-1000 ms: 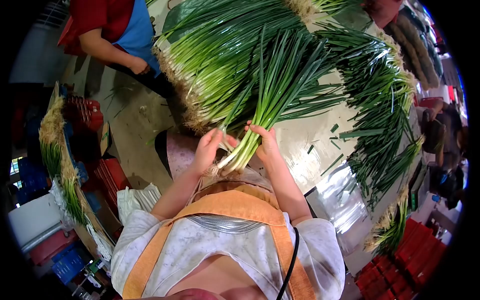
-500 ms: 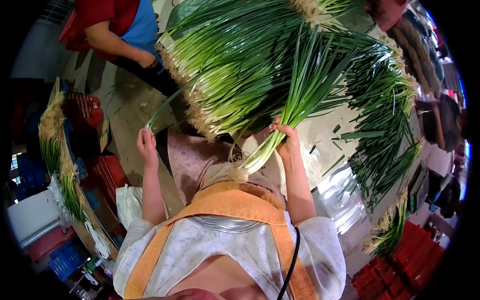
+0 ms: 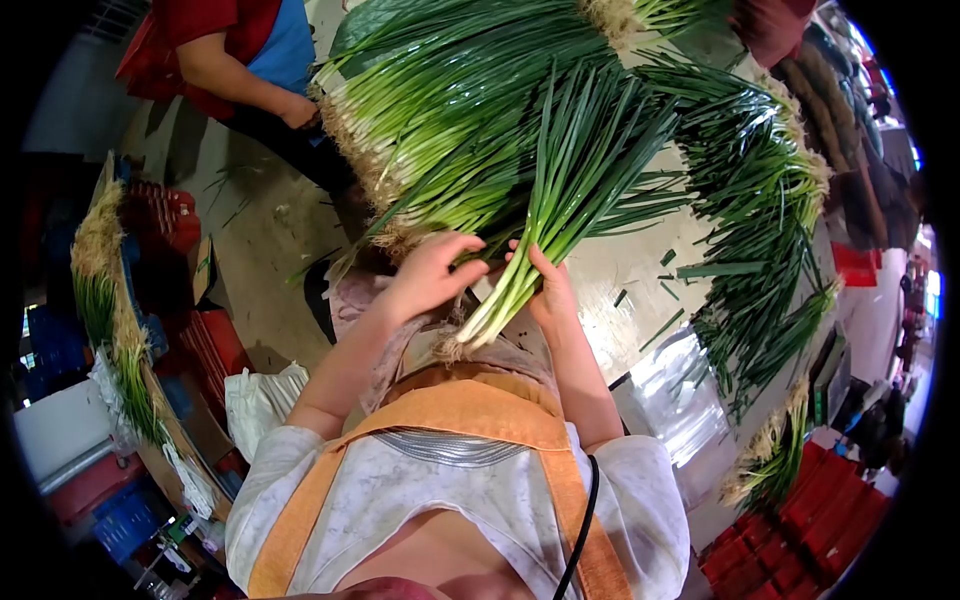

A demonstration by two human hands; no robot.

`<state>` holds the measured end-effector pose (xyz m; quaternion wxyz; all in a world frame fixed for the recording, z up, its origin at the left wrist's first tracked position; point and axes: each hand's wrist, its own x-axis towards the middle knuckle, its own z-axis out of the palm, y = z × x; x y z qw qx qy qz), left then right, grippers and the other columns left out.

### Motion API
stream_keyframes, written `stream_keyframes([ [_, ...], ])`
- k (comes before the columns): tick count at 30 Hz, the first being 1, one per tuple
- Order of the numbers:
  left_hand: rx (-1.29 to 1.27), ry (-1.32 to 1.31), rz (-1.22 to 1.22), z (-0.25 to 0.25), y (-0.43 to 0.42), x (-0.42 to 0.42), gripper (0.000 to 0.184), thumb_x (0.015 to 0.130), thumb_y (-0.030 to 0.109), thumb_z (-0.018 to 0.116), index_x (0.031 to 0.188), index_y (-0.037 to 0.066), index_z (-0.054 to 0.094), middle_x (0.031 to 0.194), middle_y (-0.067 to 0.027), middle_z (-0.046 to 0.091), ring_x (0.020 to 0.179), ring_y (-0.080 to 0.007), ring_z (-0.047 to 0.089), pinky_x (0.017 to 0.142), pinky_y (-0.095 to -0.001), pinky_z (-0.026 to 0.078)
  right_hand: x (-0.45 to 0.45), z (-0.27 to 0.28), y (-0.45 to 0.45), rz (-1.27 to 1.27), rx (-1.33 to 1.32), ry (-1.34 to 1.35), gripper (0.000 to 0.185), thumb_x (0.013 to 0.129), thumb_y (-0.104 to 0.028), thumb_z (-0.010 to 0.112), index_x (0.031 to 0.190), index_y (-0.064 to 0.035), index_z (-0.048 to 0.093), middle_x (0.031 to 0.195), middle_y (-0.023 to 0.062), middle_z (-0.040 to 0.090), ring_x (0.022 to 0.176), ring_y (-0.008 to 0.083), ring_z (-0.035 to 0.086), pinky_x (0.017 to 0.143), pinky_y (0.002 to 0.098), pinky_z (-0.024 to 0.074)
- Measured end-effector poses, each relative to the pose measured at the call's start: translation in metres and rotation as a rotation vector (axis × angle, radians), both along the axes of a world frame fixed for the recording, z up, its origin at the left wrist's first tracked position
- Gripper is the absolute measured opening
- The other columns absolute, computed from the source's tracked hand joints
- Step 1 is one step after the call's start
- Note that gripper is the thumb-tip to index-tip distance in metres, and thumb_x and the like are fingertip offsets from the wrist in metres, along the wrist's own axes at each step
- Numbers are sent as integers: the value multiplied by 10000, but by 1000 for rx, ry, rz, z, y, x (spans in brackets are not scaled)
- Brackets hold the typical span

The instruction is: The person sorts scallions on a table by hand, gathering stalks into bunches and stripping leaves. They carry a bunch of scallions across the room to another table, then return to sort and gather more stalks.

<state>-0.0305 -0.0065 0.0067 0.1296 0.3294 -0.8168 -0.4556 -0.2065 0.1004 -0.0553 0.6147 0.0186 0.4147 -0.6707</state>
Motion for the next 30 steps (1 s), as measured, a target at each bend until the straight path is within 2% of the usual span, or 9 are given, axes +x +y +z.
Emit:
stream_keyframes([
  [1, 153, -89, -44, 14, 7, -12, 464, 781, 361, 637, 1098, 41, 524, 980, -152, 619, 891, -309, 601, 761, -373, 472, 0, -1, 0, -8, 6, -56, 294, 863, -173, 599, 1090, 1, 532, 1005, 133, 625, 857, 213, 618, 734, 333, 531],
  [4, 120, -41, -111, 0, 22, -31, 555, 771, 334, 635, 1186, 71, 377, 939, -143, 615, 857, -322, 602, 717, -395, 474, -2, -14, 2, 5, 1, -104, 317, 895, -237, 543, 1099, 6, 532, 1001, 132, 624, 865, 234, 617, 769, 346, 512],
  [8, 224, -36, -107, -23, 25, -37, 500, 783, 246, 577, 1181, 68, 332, 870, -138, 607, 791, -332, 600, 665, -404, 462, 0, -5, 1, 17, -24, -174, 372, 924, -294, 467, 1132, 8, 525, 1004, 130, 621, 896, 245, 608, 834, 362, 480],
  [12, 232, -79, -24, -27, 26, -36, 473, 800, 288, 569, 1160, 72, 351, 737, -100, 599, 657, -298, 586, 573, -395, 434, 1, -6, -1, 8, -65, -185, 393, 933, -293, 437, 1164, 16, 511, 1020, 127, 615, 929, 244, 599, 875, 358, 457],
  [18, 275, -162, 16, -26, 26, -41, 531, 791, 409, 606, 1132, 70, 381, 702, -86, 591, 658, -288, 591, 565, -394, 432, 2, -10, 1, 7, -68, -116, 381, 920, -237, 468, 1181, 40, 474, 1070, 159, 586, 962, 276, 580, 902, 393, 447],
  [21, 248, -269, -26, -16, 21, -40, 539, 759, 371, 631, 1131, 69, 382, 696, -90, 590, 646, -285, 590, 561, -395, 432, -1, -22, 6, -78, 81, -45, 281, 835, -62, 569, 1106, 1, 532, 989, 107, 621, 886, 224, 610, 801, 345, 498],
  [23, 204, -116, 26, -48, 21, -38, 539, 741, 320, 638, 1136, 64, 375, 695, -96, 587, 634, -286, 586, 562, -392, 435, 4, -12, 5, -90, 108, 7, 292, 808, -18, 573, 1097, -9, 533, 965, 106, 625, 858, 221, 615, 783, 345, 506],
  [27, 330, -5, 189, -47, 17, -38, 532, 721, 215, 626, 1150, 57, 354, 718, -109, 599, 643, -280, 596, 576, -382, 448, 9, 4, 3, -95, 97, 45, 318, 785, 20, 567, 1099, -4, 521, 945, 119, 629, 829, 232, 622, 744, 344, 520],
  [30, 351, 79, 208, -50, 17, -39, 454, 787, 147, 557, 1179, 76, 339, 766, -116, 625, 664, -271, 614, 591, -388, 457, 6, 8, 2, -32, 72, 81, 326, 771, 29, 568, 1092, 9, 515, 941, 125, 625, 829, 232, 621, 720, 332, 523],
])
